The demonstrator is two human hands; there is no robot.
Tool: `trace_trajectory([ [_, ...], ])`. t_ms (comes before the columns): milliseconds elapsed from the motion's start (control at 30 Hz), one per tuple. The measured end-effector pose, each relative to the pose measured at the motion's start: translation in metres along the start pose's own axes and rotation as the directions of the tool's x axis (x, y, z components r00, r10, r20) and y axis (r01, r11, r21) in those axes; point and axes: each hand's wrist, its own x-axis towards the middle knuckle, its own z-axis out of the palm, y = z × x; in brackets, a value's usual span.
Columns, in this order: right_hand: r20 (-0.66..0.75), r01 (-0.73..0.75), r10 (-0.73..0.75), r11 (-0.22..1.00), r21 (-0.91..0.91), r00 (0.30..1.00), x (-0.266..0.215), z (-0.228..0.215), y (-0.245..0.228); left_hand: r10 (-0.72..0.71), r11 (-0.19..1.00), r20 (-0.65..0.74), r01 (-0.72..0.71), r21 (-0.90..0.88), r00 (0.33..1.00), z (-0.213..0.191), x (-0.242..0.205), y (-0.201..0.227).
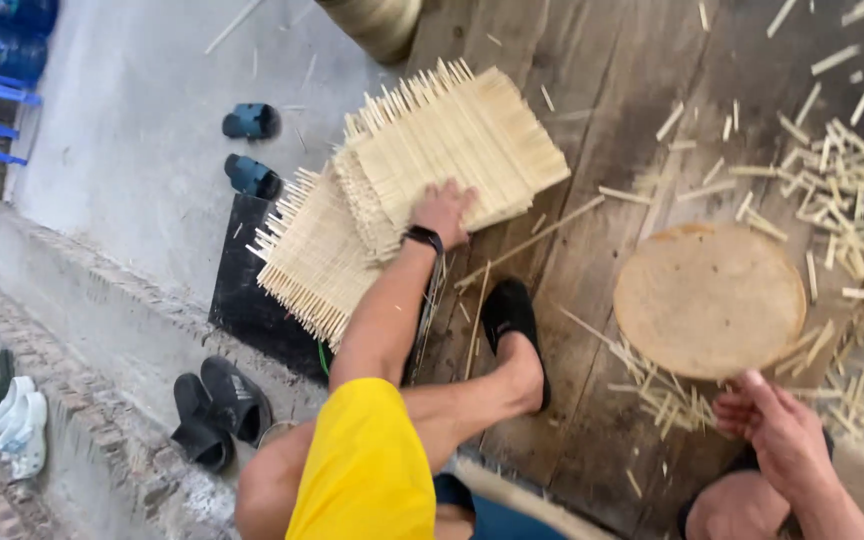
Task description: Weaving and trimming bamboo strips to create small circular baskets.
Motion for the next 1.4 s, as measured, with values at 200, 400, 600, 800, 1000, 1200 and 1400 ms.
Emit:
trace_trajectory([
  [200,0.076,0.088,-0.098,0.989,0.121,0.992,-0.004,-0.005,0.001,-0.155,0.844,0.149,0.209,-0.494,0.977,-0.062,-0.017,-0.029],
  [400,0.083,0.122,-0.141,0.972,0.198,0.986,-0.010,-0.014,-0.002,-0.526,0.737,-0.429,0.142,-0.661,0.734,-0.098,-0.015,-0.059],
  [600,0.105,0.121,-0.152,0.960,0.254,0.983,-0.009,-0.022,0.003,-0.366,0.753,-0.109,0.226,-0.618,0.924,-0.118,-0.041,-0.030],
  [800,0.113,0.102,-0.131,0.966,0.237,0.985,-0.004,-0.022,0.002,-0.127,0.992,0.103,0.129,-0.012,0.986,-0.076,-0.050,-0.012],
  [1000,0.144,0.118,-0.161,0.957,0.267,0.976,-0.004,-0.024,0.006,-0.120,0.942,0.193,0.173,-0.286,0.974,-0.031,-0.032,-0.045],
  [1200,0.125,0.114,-0.144,0.969,0.221,0.982,0.000,-0.020,0.009,-0.106,0.861,0.204,0.193,-0.471,0.973,-0.047,-0.041,-0.055],
  [1400,0.087,0.130,-0.143,0.981,0.145,0.986,-0.011,-0.016,0.006,-0.568,0.707,0.109,0.552,-0.443,0.816,-0.014,-0.048,-0.071],
])
